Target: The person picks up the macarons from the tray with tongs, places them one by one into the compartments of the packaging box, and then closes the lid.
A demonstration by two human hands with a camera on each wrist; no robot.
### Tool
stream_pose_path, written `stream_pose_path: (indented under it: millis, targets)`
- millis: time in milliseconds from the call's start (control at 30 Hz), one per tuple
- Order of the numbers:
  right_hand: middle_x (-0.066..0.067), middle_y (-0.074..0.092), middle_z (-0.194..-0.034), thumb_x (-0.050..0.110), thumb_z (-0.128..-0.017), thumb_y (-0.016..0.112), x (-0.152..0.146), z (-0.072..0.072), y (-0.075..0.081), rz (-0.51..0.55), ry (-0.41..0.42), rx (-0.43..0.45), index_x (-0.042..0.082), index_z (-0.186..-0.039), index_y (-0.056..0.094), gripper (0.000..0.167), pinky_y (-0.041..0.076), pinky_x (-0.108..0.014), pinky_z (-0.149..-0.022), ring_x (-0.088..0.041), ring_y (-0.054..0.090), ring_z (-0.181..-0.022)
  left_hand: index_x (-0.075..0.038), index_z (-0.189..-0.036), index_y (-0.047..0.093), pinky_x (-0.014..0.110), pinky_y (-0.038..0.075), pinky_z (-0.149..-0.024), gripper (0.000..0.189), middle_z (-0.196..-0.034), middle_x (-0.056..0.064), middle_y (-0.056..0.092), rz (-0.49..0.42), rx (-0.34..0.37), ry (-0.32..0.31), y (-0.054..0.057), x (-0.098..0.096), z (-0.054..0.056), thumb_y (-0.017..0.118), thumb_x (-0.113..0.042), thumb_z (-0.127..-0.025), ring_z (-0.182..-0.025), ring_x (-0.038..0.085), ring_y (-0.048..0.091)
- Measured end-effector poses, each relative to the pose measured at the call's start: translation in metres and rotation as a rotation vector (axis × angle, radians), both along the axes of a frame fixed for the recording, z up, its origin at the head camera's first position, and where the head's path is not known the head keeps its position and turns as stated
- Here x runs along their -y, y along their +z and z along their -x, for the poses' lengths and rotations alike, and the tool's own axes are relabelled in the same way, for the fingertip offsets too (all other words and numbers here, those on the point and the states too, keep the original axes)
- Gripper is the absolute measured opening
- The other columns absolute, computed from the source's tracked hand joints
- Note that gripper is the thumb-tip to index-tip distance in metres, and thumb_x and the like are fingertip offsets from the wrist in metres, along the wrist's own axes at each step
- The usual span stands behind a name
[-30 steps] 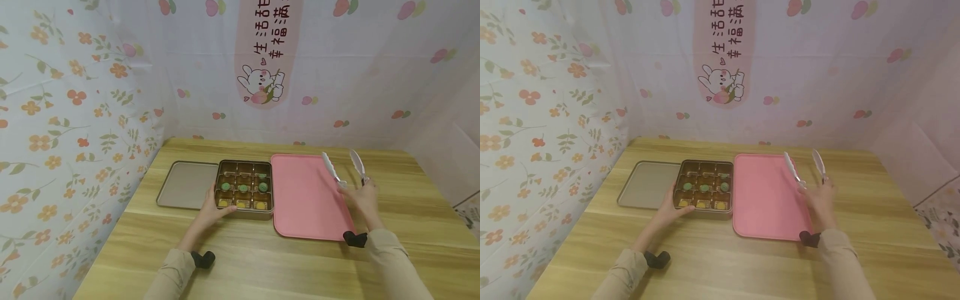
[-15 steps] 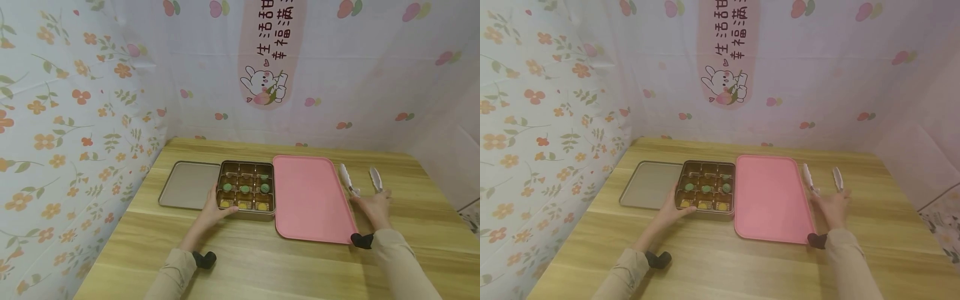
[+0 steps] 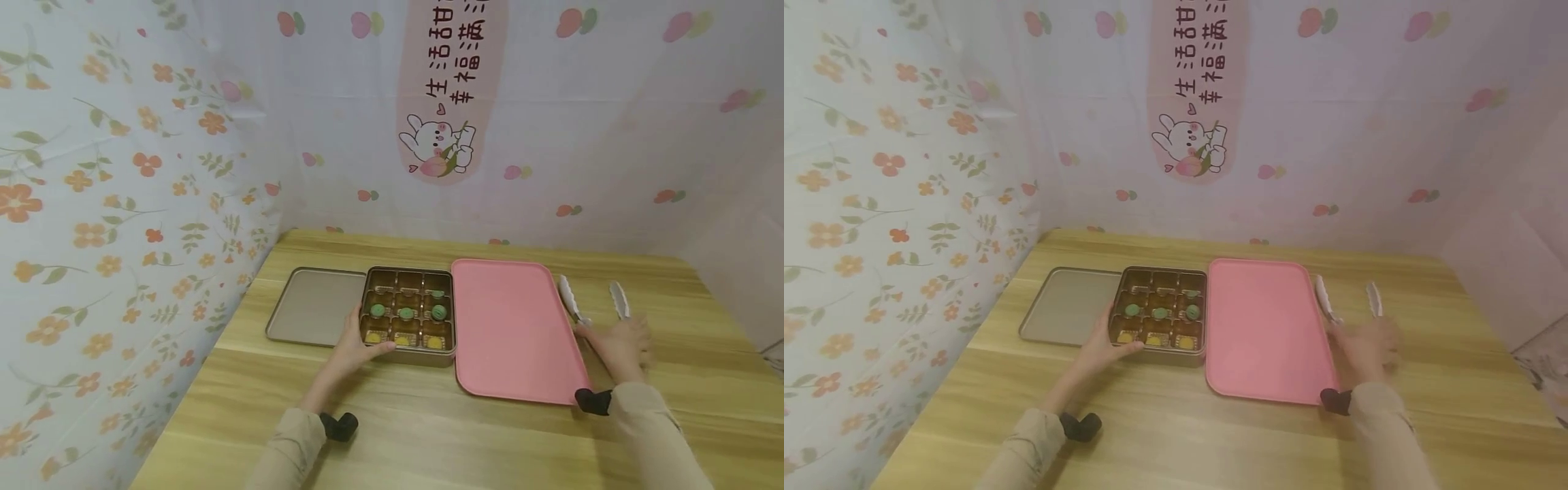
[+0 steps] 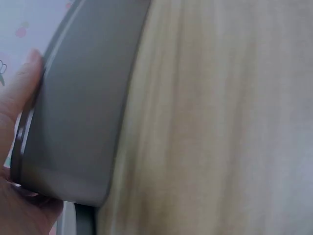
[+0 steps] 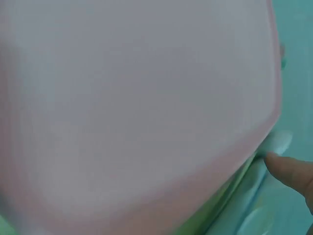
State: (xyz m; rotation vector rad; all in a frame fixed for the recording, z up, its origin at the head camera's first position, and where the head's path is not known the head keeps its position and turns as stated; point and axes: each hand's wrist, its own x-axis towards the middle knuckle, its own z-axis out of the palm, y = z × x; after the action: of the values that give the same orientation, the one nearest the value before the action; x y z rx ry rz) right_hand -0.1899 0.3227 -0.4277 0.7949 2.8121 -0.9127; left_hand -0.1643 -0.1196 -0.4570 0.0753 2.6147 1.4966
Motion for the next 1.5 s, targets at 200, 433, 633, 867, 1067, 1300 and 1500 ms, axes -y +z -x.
stream_pose_path:
  millis: [200, 433, 633, 867, 1067, 1300, 1500]
  targets:
    - [-0.047, -0.008, -0.137, 0.038, -0.085, 0.056, 0.047, 0.012, 0.010, -0.074, 0.116, -0.071, -0.019, -0.136, -0.010, 0.101, 0.004, -0.071, -0.101, -0.060, -0.005, -0.128, -0.004, -0.146, 0.005, 0.057, 0.031, -0.105, 0.114, -0.148, 0.026, 0.011, 0.058, -0.005, -0.002, 0.006, 0.005, 0.002, 0.077, -0.045, -0.068, -0.134, 0.045, 0.023]
    - [-0.040, 0.004, -0.142, 0.036, -0.086, 0.057, 0.110, 0.016, 0.019, -0.042, 0.241, -0.167, -0.009, -0.142, -0.003, 0.093, 0.012, -0.069, -0.103, -0.056, 0.006, -0.130, -0.003, -0.144, 0.018, 0.055, 0.029, -0.107, 0.104, -0.146, 0.024, 0.024, 0.073, -0.062, -0.033, 0.006, 0.017, 0.004, 0.078, -0.042, -0.068, -0.134, 0.041, 0.027]
    - [-0.034, 0.009, -0.145, 0.036, -0.086, 0.056, 0.162, 0.017, 0.025, 0.012, 0.317, -0.206, -0.005, -0.144, 0.001, 0.090, 0.015, -0.067, -0.105, -0.052, 0.009, -0.132, -0.003, -0.138, 0.036, 0.054, 0.029, -0.108, 0.084, -0.142, 0.020, 0.036, 0.081, -0.079, -0.036, 0.009, 0.033, 0.003, 0.075, -0.037, -0.073, -0.133, 0.038, 0.030]
    - [-0.032, 0.013, -0.145, 0.034, -0.087, 0.058, 0.216, 0.015, 0.027, 0.090, 0.402, -0.248, -0.003, -0.144, 0.005, 0.086, 0.016, -0.065, -0.106, -0.050, 0.012, -0.133, -0.008, -0.127, 0.053, 0.055, 0.029, -0.107, 0.059, -0.136, 0.013, 0.046, 0.098, -0.159, -0.040, 0.009, 0.051, 0.002, 0.070, -0.036, -0.078, -0.130, 0.035, 0.035]
    - [-0.032, 0.016, -0.143, 0.032, -0.087, 0.059, 0.247, 0.014, 0.031, 0.127, 0.443, -0.266, -0.004, -0.144, 0.007, 0.085, 0.017, -0.064, -0.106, -0.050, 0.016, -0.132, -0.007, -0.136, 0.041, 0.055, 0.030, -0.106, 0.074, -0.140, 0.014, 0.042, 0.086, -0.140, -0.029, 0.007, 0.056, 0.010, 0.070, -0.042, -0.077, -0.132, 0.036, 0.033]
    - [-0.029, 0.022, -0.142, 0.032, -0.085, 0.062, 0.291, 0.007, 0.030, 0.195, 0.498, -0.331, 0.000, -0.144, 0.013, 0.083, 0.020, -0.064, -0.104, -0.047, 0.020, -0.131, -0.002, -0.142, 0.022, 0.054, 0.023, -0.111, 0.086, -0.145, 0.019, 0.031, 0.088, -0.154, 0.008, 0.003, 0.078, 0.023, 0.071, -0.033, -0.078, -0.136, 0.038, 0.025]
    - [-0.029, 0.017, -0.145, 0.035, -0.085, 0.063, 0.338, -0.006, 0.034, 0.362, 0.603, -0.317, 0.000, -0.145, 0.011, 0.087, 0.029, -0.063, -0.102, -0.047, 0.022, -0.133, 0.001, -0.142, 0.019, 0.062, 0.024, -0.106, 0.088, -0.146, 0.028, 0.020, 0.142, -0.180, 0.023, 0.005, 0.109, 0.028, 0.070, -0.031, -0.079, -0.134, 0.046, 0.020]
